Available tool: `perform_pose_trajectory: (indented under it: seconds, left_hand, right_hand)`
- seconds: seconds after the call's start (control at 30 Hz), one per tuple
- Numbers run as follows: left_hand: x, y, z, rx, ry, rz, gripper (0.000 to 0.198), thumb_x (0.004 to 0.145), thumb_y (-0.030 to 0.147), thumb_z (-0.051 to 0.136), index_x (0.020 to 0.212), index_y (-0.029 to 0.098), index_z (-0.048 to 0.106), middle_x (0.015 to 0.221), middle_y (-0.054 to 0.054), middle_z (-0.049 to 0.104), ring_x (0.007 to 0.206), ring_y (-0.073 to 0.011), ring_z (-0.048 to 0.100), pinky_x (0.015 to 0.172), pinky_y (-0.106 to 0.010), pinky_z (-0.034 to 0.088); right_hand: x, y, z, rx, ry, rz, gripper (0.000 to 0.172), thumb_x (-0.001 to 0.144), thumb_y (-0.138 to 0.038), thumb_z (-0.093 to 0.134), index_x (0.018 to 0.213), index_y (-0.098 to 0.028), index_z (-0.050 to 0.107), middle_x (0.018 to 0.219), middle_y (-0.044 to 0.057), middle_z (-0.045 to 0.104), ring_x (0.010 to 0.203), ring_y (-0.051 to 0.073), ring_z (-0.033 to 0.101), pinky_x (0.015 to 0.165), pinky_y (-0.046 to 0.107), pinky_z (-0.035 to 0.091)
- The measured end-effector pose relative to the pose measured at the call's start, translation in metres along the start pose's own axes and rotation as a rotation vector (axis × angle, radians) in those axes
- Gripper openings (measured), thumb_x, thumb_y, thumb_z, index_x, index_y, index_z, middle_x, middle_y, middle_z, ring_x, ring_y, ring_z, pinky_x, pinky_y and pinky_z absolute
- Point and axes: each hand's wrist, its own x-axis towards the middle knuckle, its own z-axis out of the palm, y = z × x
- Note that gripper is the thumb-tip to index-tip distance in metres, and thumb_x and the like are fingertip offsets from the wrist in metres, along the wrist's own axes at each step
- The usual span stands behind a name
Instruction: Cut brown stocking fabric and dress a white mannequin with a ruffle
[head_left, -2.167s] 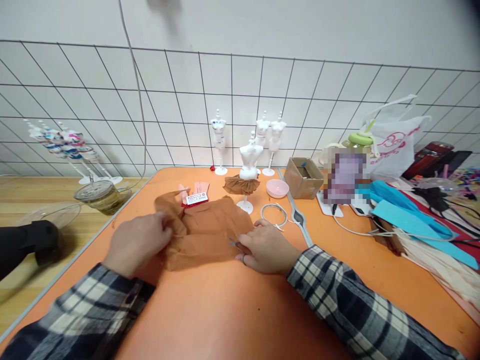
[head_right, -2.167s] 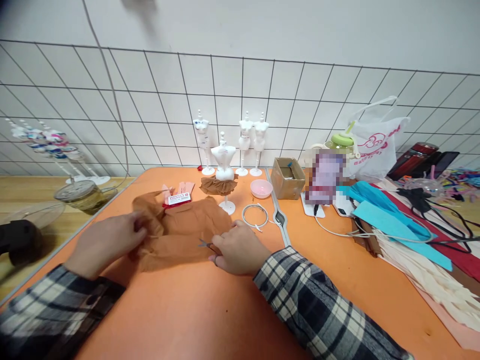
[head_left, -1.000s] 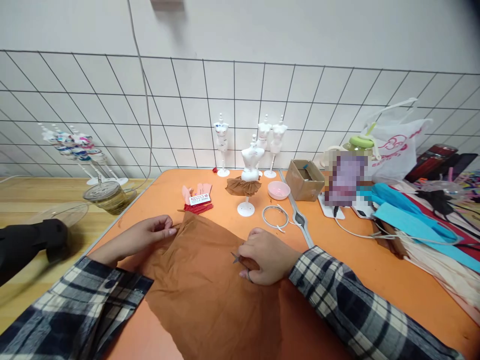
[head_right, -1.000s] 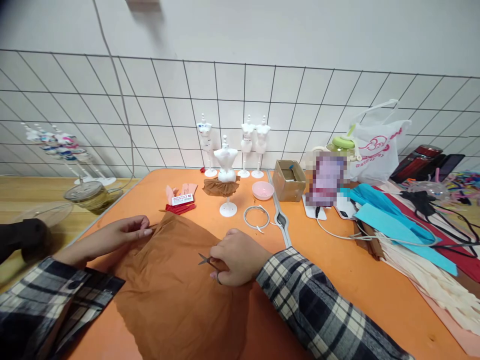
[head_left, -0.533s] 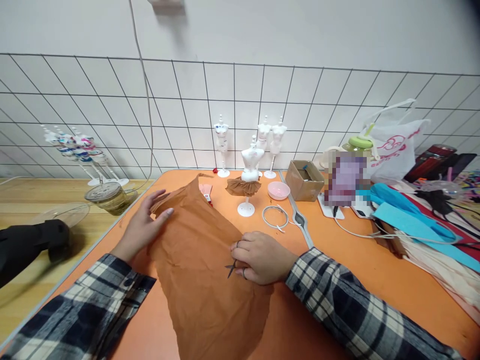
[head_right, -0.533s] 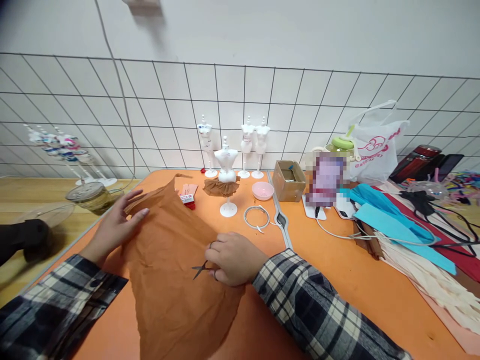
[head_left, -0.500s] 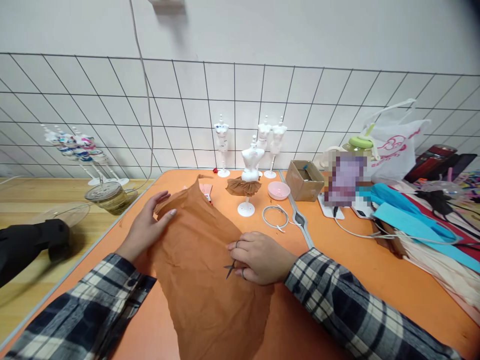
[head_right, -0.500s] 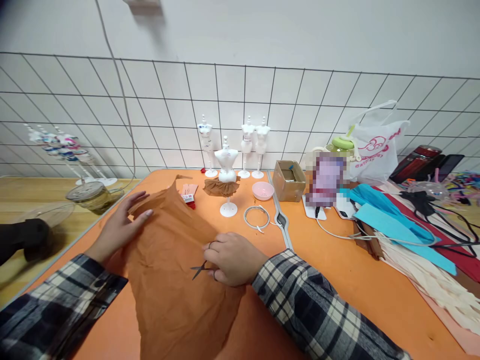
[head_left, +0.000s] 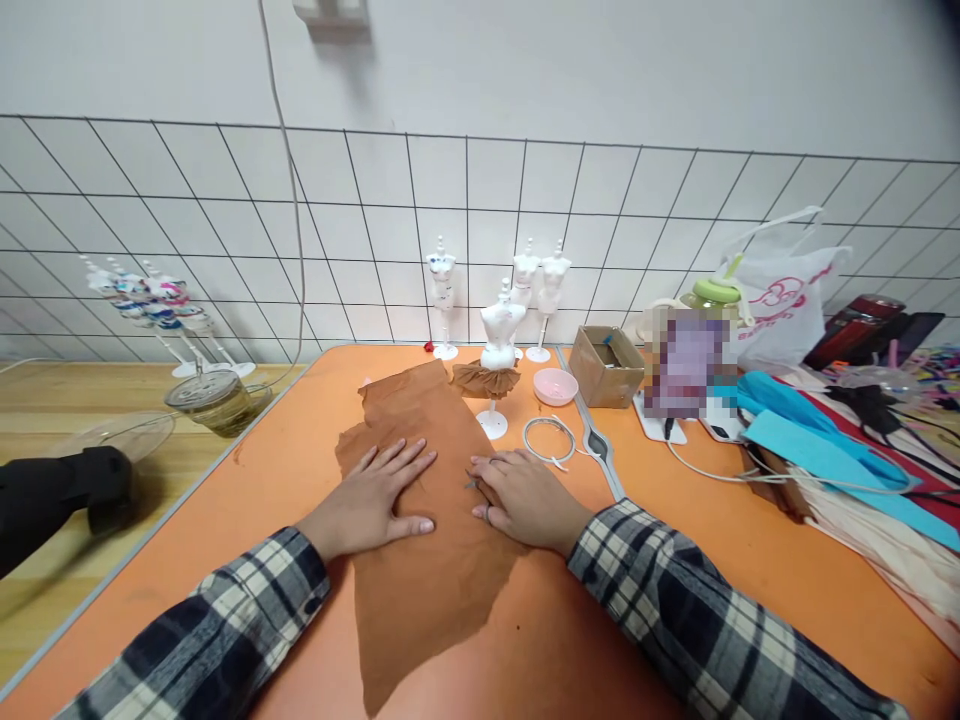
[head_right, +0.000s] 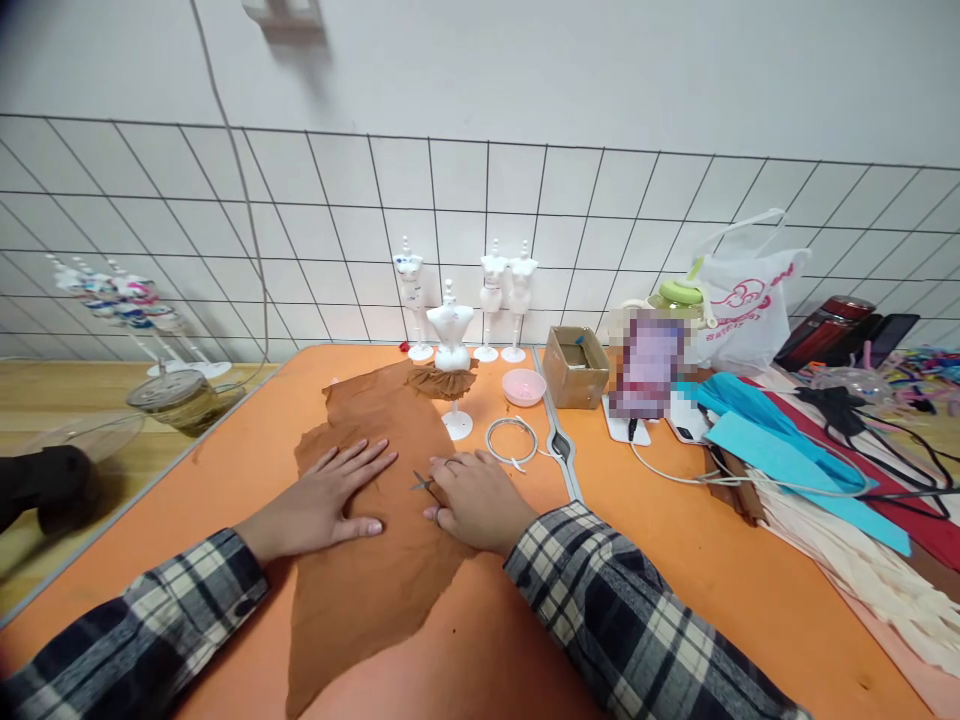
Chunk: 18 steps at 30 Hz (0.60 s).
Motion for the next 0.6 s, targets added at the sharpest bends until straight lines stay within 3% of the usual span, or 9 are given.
perform_pose_trajectory:
  seconds: [0.1,0.17,0.2,0.27,0.33,0.37,0.43,0.5,0.6]
  left_hand:
    - [0.003,-0.013,-0.014,0.134,0.179,-0.037,0.094,0.071,0.077,0.056,0.147,0.023,0.038,0.153,-0.014,0.038,0.140,-0.0425,0.028,0.110,-0.060,0.022]
    - [-0.001,-0.006,-0.028,0.150,0.329,-0.034,0.078,0.073,0.072,0.059,0.129,0.019,0.055,0.140,-0.017,0.052,0.126,-0.0395,0.043,0.103,-0.055,0.032]
    - [-0.005,0.002,-0.033,0.113,0.354,-0.007,0.060,0.078,0.067,0.059,0.110,0.017,0.062,0.122,-0.016,0.062,0.112,-0.0346,0.053,0.094,-0.048,0.039]
    - [-0.012,0.026,-0.037,-0.038,0.187,0.171,0.038,0.089,0.054,0.052,0.080,0.018,0.060,0.083,-0.007,0.065,0.078,-0.0218,0.057,0.071,-0.035,0.043]
    - [-0.017,0.050,-0.032,-0.196,0.004,0.444,0.040,0.084,0.057,0.058,0.071,0.019,0.055,0.073,-0.003,0.059,0.070,-0.0183,0.052,0.064,-0.031,0.039]
    - [-0.017,0.059,-0.027,-0.226,-0.036,0.510,0.042,0.078,0.061,0.064,0.073,0.019,0.055,0.075,-0.003,0.059,0.071,-0.0183,0.051,0.064,-0.031,0.039]
    - [-0.015,0.070,-0.018,-0.191,-0.055,0.541,0.046,0.070,0.063,0.070,0.077,0.019,0.056,0.085,-0.004,0.060,0.076,-0.0193,0.051,0.068,-0.032,0.040]
    - [-0.012,0.069,-0.011,-0.132,-0.037,0.508,0.035,0.078,0.053,0.068,0.080,0.019,0.058,0.089,-0.004,0.060,0.079,-0.0190,0.052,0.071,-0.032,0.040]
    - [-0.010,0.057,-0.010,-0.064,0.028,0.459,0.012,0.088,0.031,0.058,0.083,0.020,0.060,0.085,-0.004,0.060,0.079,-0.0189,0.052,0.071,-0.033,0.039]
  right_hand:
    - [-0.003,-0.005,-0.014,0.220,0.059,0.167,0.038,0.087,-0.039,0.060,0.119,-0.018,0.056,0.122,0.013,0.063,0.118,0.029,0.052,0.099,0.047,0.037]
    - [-0.010,-0.011,-0.021,0.588,-0.137,0.311,0.038,0.092,-0.049,0.048,0.111,-0.018,0.058,0.109,0.013,0.068,0.093,0.023,0.064,0.079,0.038,0.049]
    - [-0.015,-0.014,-0.023,0.822,-0.348,0.335,0.045,0.093,-0.056,0.041,0.108,-0.017,0.059,0.106,0.012,0.069,0.080,0.020,0.065,0.067,0.033,0.051]
    - [-0.024,-0.015,-0.024,1.147,-0.772,0.328,0.056,0.086,-0.068,0.044,0.101,-0.016,0.060,0.106,0.013,0.069,0.068,0.016,0.065,0.053,0.026,0.049]
    - [-0.031,-0.010,-0.023,1.218,-1.013,0.339,0.061,0.072,-0.072,0.061,0.094,-0.015,0.060,0.103,0.013,0.070,0.065,0.014,0.064,0.050,0.021,0.048]
    - [-0.033,-0.007,-0.023,1.211,-1.085,0.348,0.063,0.067,-0.073,0.065,0.091,-0.015,0.061,0.101,0.013,0.070,0.063,0.013,0.064,0.049,0.020,0.048]
    - [-0.034,0.000,-0.021,1.200,-1.190,0.350,0.065,0.065,-0.075,0.066,0.088,-0.014,0.062,0.094,0.013,0.071,0.060,0.014,0.065,0.049,0.021,0.050]
    - [-0.032,0.002,-0.019,1.233,-1.243,0.347,0.064,0.068,-0.075,0.063,0.086,-0.013,0.062,0.090,0.014,0.072,0.058,0.015,0.067,0.050,0.024,0.052]
    - [-0.029,-0.003,-0.011,1.353,-1.190,0.366,0.061,0.073,-0.072,0.061,0.084,-0.012,0.062,0.094,0.016,0.072,0.060,0.018,0.069,0.050,0.025,0.052]
